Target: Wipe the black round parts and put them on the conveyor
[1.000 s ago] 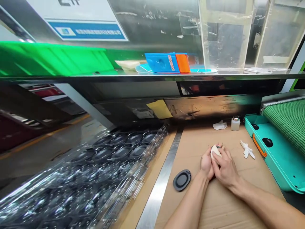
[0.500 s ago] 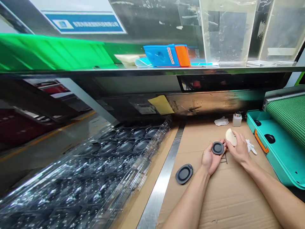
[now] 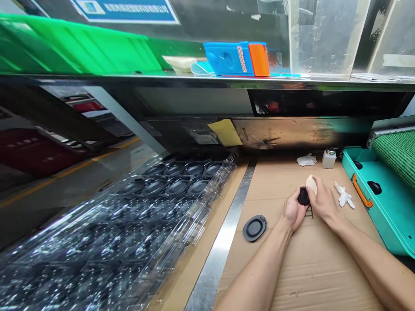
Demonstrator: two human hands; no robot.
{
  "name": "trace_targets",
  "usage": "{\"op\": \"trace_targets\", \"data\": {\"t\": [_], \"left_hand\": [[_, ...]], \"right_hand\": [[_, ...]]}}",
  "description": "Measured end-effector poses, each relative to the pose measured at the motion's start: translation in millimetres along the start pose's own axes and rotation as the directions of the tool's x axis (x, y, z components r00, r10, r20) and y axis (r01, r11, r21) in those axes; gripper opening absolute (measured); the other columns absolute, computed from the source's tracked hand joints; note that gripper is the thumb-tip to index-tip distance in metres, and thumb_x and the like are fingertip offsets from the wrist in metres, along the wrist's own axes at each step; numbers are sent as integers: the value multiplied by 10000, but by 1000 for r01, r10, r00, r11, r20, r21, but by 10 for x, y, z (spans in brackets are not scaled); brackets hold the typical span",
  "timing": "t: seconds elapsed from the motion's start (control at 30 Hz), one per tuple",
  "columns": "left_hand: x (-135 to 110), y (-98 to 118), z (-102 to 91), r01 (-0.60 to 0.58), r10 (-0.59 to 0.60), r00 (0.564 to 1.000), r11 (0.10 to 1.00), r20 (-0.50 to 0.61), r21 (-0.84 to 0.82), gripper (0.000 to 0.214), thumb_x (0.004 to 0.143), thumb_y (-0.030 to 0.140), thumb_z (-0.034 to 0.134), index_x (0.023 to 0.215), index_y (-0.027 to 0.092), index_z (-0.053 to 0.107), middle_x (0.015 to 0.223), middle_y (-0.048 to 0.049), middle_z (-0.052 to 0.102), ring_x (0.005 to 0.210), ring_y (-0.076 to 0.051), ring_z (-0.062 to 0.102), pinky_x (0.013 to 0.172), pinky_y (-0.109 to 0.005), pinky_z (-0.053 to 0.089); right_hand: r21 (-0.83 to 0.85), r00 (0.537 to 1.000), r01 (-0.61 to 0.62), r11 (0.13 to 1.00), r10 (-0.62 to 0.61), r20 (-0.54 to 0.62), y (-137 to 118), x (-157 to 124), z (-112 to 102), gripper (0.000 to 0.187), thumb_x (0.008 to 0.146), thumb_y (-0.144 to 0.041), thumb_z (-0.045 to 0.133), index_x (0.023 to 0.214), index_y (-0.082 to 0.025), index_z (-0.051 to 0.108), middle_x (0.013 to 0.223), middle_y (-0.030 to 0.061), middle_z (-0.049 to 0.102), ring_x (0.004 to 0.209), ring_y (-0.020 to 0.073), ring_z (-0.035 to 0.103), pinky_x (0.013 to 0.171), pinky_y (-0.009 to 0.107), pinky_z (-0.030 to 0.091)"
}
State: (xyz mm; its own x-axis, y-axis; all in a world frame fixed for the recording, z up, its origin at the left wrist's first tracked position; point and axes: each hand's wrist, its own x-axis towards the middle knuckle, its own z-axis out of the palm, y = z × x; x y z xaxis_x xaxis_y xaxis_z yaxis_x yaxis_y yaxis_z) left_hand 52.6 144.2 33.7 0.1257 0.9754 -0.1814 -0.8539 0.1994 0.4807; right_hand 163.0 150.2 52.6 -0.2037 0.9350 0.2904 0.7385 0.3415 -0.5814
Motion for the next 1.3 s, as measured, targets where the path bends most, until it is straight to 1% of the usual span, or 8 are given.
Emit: {"op": "trace_targets", "data": {"t": [0.13,0.27,0.6,0.73,0.87,1.03,1.17,1.3], "left_hand": [[16,3,-14,7,-8,999,1000,-46,-25,311,980,323,476,1101,140,696,1260,-128,669,1227,-246,596,1098,-367,445],[22,18,-31,4,-5,1000,1000,-18,-31,299,984,311,471,1118,153,686,1260,-122,666,1244,-240,585,1098,-373,447],[-19,72,-1,55,-55,998,998,-41,-3,340,1003,326,416,1119,134,671,1268,-135,660,1219,-249,600,1111,-400,434],[-31,80,18,32,-32,999,999,-33,-8,339,1005,319,408,1120,129,664,1252,-138,666,1208,-250,605,1104,-401,439],[-27,122,16,33,-35,996,999,-86,-23,306,991,307,429,1090,123,653,1262,-158,655,1162,-251,632,1062,-402,474],[-19,228,-7,-25,18,987,999,-159,-47,287,991,299,415,1136,138,603,1310,-184,619,1140,-270,648,936,-429,546],[-42,357,-43,-43,20,987,989,-158,-144,361,961,326,393,1219,152,576,1349,-195,586,1177,-328,628,866,-476,571],[-97,462,-35,9,-32,994,976,-103,-217,407,914,221,397,1277,143,563,1344,-192,592,1205,-345,614,910,-520,563]], "right_hand": [[-109,993,116,987,-113,36,8,-23,50,434,959,-331,419,1368,-189,454,1216,145,669,972,287,686,756,356,519],[-173,999,37,984,-37,3,43,-29,45,394,968,-333,414,1323,-176,482,1137,140,698,927,286,695,730,346,516],[-13,987,141,990,-140,79,34,-103,12,412,938,-352,481,1326,-214,471,1173,109,696,960,264,693,751,323,515],[43,996,79,996,-80,27,11,-116,18,367,938,-357,494,1281,-224,504,1101,98,715,921,254,695,754,321,509],[67,979,154,986,-161,123,70,-75,-29,392,927,-380,530,1303,-270,524,1047,54,729,852,231,694,704,296,493],[-57,1000,24,998,-25,-14,272,19,-127,378,950,-387,486,1286,-224,546,1027,71,732,831,241,688,707,316,467],[-98,998,39,994,-43,-37,363,37,-139,378,965,-401,472,1287,-226,564,1089,74,725,907,244,674,803,348,466],[-333,976,109,937,-164,-142,419,81,-269,316,986,-382,435,1117,-221,674,1100,102,702,1042,274,598,910,406,422]]}}
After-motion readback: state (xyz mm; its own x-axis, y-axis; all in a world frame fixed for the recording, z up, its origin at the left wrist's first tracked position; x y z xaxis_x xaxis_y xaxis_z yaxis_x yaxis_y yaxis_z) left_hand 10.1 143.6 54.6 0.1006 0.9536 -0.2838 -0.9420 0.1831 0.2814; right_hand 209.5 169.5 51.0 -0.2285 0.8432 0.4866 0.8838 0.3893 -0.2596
